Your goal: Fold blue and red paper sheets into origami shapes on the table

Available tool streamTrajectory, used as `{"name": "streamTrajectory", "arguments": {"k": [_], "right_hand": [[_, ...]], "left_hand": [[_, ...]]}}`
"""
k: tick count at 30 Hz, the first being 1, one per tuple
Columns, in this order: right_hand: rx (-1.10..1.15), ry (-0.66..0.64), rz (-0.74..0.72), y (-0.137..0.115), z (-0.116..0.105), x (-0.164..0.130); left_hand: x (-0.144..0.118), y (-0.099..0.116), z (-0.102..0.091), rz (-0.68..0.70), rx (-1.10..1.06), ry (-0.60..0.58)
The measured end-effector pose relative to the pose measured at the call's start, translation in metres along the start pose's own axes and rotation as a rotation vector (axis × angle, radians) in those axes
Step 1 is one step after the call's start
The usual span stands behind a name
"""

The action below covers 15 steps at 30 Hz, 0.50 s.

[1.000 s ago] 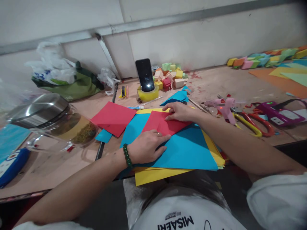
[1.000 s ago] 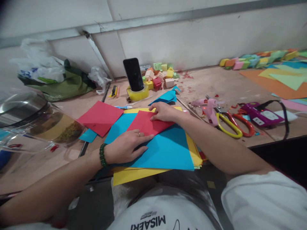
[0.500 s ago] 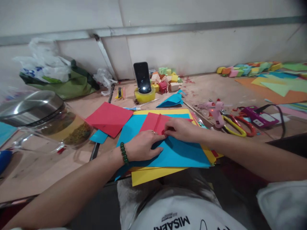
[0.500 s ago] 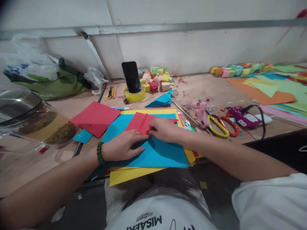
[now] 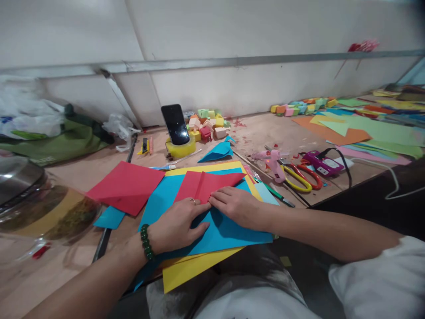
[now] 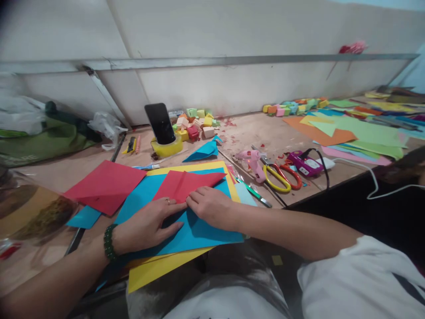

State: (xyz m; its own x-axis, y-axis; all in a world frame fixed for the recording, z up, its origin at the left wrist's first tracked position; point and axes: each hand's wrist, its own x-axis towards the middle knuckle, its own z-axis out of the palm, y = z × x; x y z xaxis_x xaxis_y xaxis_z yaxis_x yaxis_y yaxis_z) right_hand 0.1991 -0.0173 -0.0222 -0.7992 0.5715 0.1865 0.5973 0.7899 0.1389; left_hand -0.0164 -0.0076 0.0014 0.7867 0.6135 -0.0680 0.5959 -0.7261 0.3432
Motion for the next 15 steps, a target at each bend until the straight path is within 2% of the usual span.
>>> {"name": "streamTrajectory", "arguments": {"k": [4,9,15], "right_hand": [[-0.087,-0.037,-0.099,0.007,-0.005,-0.008],[-0.106,-0.044,-0.111,0.011,-0.009,-0.018],[-0.105,-0.105,0.048,0.041,-0.007,-0.052]], "left_hand": [[0.000,0.001,-0.001,0.011,0.015,-0.004],[-0.001,0.002,0.000,0.012,0.010,0.003],[-0.001,0.001,-0.001,0.030,0.026,-0.006]]}}
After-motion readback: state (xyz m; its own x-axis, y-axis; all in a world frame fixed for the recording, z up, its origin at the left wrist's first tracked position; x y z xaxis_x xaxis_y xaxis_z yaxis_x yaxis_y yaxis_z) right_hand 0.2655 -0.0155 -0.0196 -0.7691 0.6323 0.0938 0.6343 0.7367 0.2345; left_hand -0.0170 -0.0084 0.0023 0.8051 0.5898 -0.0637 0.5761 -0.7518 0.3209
